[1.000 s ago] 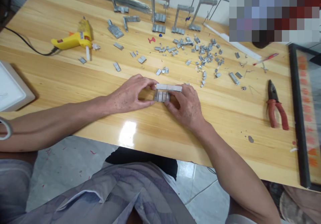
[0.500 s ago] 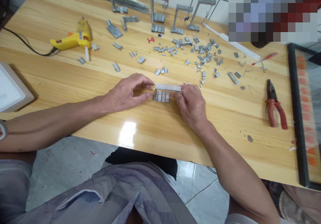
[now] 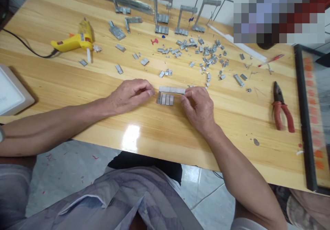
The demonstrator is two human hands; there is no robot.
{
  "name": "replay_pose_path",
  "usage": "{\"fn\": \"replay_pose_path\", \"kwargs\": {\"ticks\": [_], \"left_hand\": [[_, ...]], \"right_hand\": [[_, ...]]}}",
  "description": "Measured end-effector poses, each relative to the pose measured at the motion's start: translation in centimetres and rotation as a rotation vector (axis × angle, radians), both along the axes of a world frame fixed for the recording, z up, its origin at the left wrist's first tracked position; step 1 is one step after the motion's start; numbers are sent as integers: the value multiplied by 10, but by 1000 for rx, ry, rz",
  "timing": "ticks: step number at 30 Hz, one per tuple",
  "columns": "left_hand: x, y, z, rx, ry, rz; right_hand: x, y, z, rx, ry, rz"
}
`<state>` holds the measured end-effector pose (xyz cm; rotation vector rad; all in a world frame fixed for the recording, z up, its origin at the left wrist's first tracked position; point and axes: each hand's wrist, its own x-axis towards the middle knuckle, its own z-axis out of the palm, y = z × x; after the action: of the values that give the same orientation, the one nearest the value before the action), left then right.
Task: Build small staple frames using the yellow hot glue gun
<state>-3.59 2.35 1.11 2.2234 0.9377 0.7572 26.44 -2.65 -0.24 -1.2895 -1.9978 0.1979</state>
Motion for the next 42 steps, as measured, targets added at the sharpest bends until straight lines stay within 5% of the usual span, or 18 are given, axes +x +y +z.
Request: {"fn": "replay_pose_path", "kwargs": {"ticks": [17, 32, 42], "left_hand": [[1, 7, -2, -111, -136, 130], [5, 12, -1, -122, -147, 134], [6, 15, -6, -99, -143, 136]], "right_hand": [[3, 9, -9, 129, 13, -138], [3, 6, -6, 187, 144, -131], [2, 12, -10, 131, 41, -125]]}}
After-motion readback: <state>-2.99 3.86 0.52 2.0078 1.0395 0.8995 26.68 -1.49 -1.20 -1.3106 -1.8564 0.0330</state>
